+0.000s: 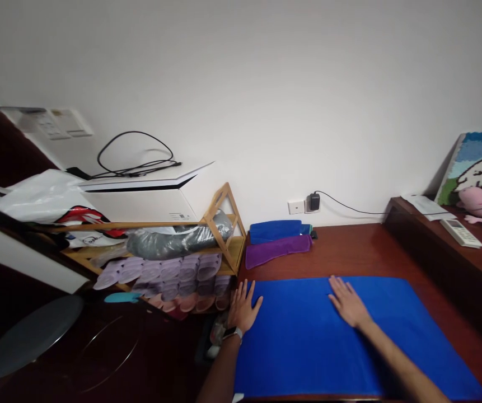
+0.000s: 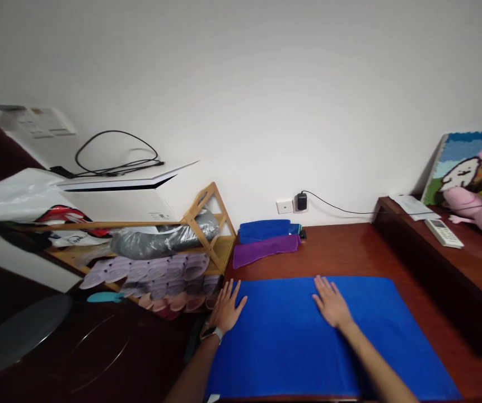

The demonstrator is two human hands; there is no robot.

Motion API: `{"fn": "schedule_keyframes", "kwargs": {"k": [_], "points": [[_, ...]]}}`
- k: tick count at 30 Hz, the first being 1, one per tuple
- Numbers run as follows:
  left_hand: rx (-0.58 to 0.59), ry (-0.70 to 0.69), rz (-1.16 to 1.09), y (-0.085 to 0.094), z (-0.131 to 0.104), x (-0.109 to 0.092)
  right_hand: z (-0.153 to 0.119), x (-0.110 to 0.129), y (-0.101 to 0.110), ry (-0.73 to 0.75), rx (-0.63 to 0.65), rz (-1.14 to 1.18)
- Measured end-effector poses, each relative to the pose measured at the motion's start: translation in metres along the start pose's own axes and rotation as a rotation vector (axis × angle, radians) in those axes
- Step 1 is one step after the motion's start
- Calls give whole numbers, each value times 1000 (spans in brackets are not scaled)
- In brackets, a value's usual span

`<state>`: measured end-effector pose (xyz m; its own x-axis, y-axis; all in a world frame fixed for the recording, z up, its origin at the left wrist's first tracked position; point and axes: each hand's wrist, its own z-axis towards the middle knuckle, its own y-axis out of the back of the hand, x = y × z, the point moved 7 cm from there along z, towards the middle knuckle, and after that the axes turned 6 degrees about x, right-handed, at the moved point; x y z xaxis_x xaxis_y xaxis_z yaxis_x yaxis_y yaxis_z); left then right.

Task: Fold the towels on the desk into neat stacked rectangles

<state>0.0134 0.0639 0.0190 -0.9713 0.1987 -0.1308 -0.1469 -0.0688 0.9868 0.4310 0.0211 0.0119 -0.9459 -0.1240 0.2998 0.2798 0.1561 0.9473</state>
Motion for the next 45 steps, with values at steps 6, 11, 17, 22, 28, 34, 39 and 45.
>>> {"fn": "schedule_keyframes", "kwargs": {"k": [6,11,17,22,28,34,39,45], "points": [[-3,-25,27,-2,2,1,-55,-223,35,-375,9,-57],[7,-19,84,-2,5,1,-62,-245,31,-348,-37,-63],[5,-18,76,-5,4,2,-56,-243,32,-373,21,-111],[50,5,17,-7,11,6,-53,-184,59,-393,-105,-102],[29,21,-60,33,-8,-12,-64,38,24,-12,-178,55],[-41,-198,-15,31,-107,-68,-73,220,-41,208,-58,192],[60,-126,12,12,-138,-68,-75,220,-57,176,-17,171],[56,-125,4,19,-129,-65,-124,36,-32,-132,-146,46]]}}
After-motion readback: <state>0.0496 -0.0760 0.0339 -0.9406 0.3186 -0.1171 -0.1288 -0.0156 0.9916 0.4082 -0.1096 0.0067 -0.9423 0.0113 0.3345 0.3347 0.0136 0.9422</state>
